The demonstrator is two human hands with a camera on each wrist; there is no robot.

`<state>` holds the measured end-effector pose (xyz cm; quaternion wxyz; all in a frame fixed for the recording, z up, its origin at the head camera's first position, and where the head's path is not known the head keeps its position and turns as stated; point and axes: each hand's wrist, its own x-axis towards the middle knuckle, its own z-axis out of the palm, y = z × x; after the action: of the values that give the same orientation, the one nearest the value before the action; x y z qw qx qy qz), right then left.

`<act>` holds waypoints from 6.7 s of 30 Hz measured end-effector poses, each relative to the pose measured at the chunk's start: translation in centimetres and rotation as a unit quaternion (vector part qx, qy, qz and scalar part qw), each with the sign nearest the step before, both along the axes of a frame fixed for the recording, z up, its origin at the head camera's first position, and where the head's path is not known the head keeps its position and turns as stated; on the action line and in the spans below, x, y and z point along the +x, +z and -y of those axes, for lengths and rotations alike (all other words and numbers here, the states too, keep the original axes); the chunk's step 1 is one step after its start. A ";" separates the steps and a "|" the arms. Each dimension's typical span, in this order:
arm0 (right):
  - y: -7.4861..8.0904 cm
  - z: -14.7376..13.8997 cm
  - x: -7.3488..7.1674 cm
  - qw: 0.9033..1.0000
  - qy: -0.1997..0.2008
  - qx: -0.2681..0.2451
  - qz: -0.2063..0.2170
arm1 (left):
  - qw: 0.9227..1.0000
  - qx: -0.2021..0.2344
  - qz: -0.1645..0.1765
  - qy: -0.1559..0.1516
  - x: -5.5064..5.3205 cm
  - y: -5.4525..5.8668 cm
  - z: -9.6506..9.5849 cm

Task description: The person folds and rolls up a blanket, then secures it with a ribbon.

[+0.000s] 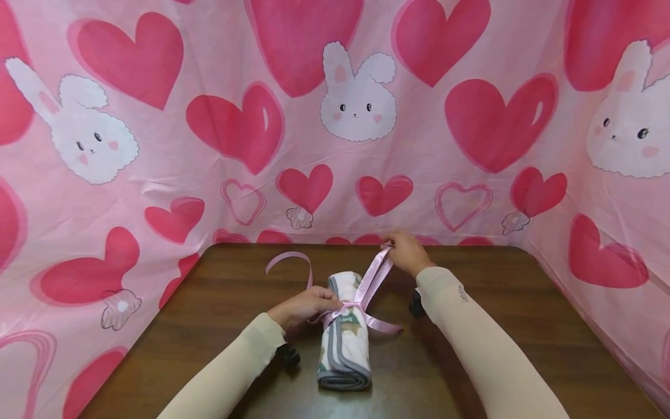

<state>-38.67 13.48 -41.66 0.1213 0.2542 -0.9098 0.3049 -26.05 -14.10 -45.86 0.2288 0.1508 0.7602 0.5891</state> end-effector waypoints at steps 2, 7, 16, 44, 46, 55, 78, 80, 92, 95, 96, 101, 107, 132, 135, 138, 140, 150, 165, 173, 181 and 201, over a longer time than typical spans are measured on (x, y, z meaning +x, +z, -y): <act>0.0 -0.9 -0.5 0.999 -0.019 0.020 0.020 | 1.000 -0.001 0.001 0.000 0.0 0.0 0.0; -0.1 -3.4 -1.3 0.996 -0.041 0.049 0.061 | 1.000 -0.004 -0.001 0.006 0.0 0.1 -0.1; -0.2 -5.5 -1.5 0.993 -0.053 0.084 0.072 | 1.000 -0.002 0.000 0.004 -0.2 -0.1 0.0; -2.6 -6.4 -0.5 0.975 -0.023 0.169 0.141 | 1.000 -0.023 0.002 -0.001 -0.3 0.5 0.4; -3.4 -6.1 -0.1 0.978 -0.031 0.152 0.141 | 1.000 -0.018 0.000 -0.001 -0.4 0.4 0.4; -4.4 -3.3 3.0 0.992 0.048 0.090 0.069 | 1.000 -0.012 0.003 0.000 -0.4 0.3 0.9; -4.4 2.7 7.4 0.972 0.194 0.000 0.135 | 1.000 -0.020 0.005 0.019 -0.6 0.7 0.9; -4.3 2.6 7.6 0.967 0.196 -0.019 0.162 | 1.000 -0.019 0.006 0.016 -0.5 0.6 1.0; -5.0 2.6 8.1 0.929 0.257 -0.054 0.259 | 0.999 -0.033 -0.003 0.015 -0.2 0.2 1.6; -5.0 2.6 8.1 0.919 0.279 -0.067 0.269 | 0.999 -0.032 0.002 0.017 -0.3 0.2 1.5; -4.9 2.5 8.2 0.917 0.283 -0.069 0.274 | 0.999 -0.029 0.002 0.018 -0.4 0.2 1.5; -4.7 2.3 8.5 0.910 0.285 -0.072 0.291 | 1.000 -0.017 -0.006 0.022 -0.6 0.1 1.2; -4.8 2.2 8.7 0.902 0.306 -0.079 0.294 | 0.999 -0.015 -0.013 0.025 -0.7 -0.1 1.1; -4.3 0.4 8.4 0.933 0.257 -0.082 0.238 | 0.997 -0.060 -0.050 0.006 0.1 0.8 2.3; -4.6 0.2 8.2 0.932 0.263 -0.083 0.236 | 0.996 -0.068 -0.053 0.006 0.1 0.7 2.5; -4.7 -0.2 8.2 0.935 0.258 -0.078 0.229 | 0.996 -0.068 -0.054 -0.003 0.2 0.8 2.5; -4.7 -0.5 8.3 0.938 0.252 -0.076 0.225 | 0.996 -0.067 -0.055 -0.010 0.2 0.8 2.5; -4.6 -1.7 8.2 0.940 0.237 -0.083 0.232 | 0.996 -0.060 -0.051 -0.033 0.2 0.7 2.7; -4.8 -2.5 8.1 0.952 0.194 -0.081 0.223 | 0.995 -0.063 -0.057 -0.044 0.3 0.9 4.1; -4.9 -2.3 7.9 0.960 0.179 -0.069 0.206 | 0.990 -0.101 -0.078 -0.061 0.3 1.5 6.6; -4.7 -2.1 8.0 0.957 0.183 -0.071 0.213 | 0.980 -0.144 -0.100 -0.097 0.5 2.7 9.1; -4.1 -3.7 7.9 0.953 0.202 -0.067 0.214 | 0.981 -0.121 -0.083 -0.130 0.2 3.5 11.9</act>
<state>-30.73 17.16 -45.77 -0.1235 0.3527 -0.8216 0.4306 -25.82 -26.03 -42.41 0.2563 0.2673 0.8163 0.4433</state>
